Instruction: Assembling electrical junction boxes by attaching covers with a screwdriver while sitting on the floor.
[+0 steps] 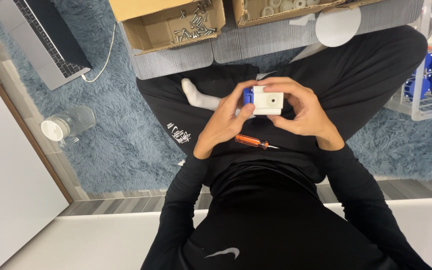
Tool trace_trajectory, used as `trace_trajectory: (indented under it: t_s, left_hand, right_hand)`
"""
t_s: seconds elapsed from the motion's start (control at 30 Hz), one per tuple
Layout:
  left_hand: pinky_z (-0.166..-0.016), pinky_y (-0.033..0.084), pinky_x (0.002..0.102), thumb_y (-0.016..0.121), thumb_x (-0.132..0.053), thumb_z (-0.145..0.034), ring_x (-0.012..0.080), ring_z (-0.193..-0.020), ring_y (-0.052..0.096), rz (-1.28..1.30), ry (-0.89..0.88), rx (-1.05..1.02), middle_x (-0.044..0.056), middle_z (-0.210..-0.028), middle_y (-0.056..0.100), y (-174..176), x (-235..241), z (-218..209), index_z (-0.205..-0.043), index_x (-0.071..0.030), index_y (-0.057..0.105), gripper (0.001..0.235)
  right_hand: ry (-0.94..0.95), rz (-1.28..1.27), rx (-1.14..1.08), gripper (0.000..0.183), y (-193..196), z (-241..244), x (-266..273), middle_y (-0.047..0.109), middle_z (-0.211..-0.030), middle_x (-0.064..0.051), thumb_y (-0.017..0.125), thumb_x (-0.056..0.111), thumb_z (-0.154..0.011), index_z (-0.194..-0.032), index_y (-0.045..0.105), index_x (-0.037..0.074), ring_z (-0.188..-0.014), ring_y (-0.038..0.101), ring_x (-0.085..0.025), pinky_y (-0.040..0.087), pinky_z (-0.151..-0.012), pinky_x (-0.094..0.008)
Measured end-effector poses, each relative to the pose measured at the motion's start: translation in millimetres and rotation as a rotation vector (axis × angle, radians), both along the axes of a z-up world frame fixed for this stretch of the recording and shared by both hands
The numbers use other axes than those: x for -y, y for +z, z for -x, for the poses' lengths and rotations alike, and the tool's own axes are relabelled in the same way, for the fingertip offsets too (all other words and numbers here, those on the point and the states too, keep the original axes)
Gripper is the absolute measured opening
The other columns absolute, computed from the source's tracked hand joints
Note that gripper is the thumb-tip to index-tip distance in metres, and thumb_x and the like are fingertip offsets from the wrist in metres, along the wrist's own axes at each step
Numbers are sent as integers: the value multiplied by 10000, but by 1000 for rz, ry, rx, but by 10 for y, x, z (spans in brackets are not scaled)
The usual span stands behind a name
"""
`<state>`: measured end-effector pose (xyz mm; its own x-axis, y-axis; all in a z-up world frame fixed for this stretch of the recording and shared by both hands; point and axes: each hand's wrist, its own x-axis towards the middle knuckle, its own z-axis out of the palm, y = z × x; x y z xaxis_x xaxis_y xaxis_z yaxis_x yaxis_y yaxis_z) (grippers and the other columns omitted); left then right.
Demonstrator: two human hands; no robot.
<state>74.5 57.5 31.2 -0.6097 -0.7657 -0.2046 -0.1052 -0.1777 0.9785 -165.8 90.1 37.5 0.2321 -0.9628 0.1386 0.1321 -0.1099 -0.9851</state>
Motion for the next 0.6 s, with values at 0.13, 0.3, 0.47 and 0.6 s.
trace_trajectory:
  t_s: [0.13, 0.3, 0.47, 0.6]
  left_hand:
    - [-956, 658, 439, 679, -334, -1113, 345, -1208, 752, -15, 23, -47, 249, -1398, 688, 24, -18, 39, -1615, -83, 469, 598]
    - [-1063, 616, 392, 795, -253, -1049, 287, -1351, 684, 22, 48, -75, 172, -1540, 615, 118, -7, 47, -1642, -122, 450, 699]
    - [-1123, 576, 386, 889, -175, -964, 272, -1426, 614, 162, 90, -22, 119, -1565, 577, 142, 27, 50, -1615, -117, 482, 770]
    - [-1134, 568, 383, 913, -147, -924, 269, -1427, 609, 201, 72, -6, 90, -1529, 585, 159, 38, 56, -1592, -116, 519, 776]
  right_hand:
    - [18, 68, -18, 541, 88, 0, 44, 605, -1500, -299, 816, -77, -889, -1403, 649, -69, -1366, 641, -396, 558, -1066, -506]
    - [78, -56, 55, 920, 3, 31, 0, 412, -1679, -266, 851, 195, -902, -1645, 362, -38, -1562, 434, -387, 439, -1220, -554]
    - [117, -211, -35, 882, -58, 64, 14, 516, -1568, -332, 590, 510, -1057, -1690, 282, -20, -1375, 594, -431, 574, -1012, -602]
    - [58, -308, -68, 551, -35, 63, 14, 662, -1307, -301, 603, 145, -1096, -1597, 437, -13, -817, 789, -321, 664, -702, -445]
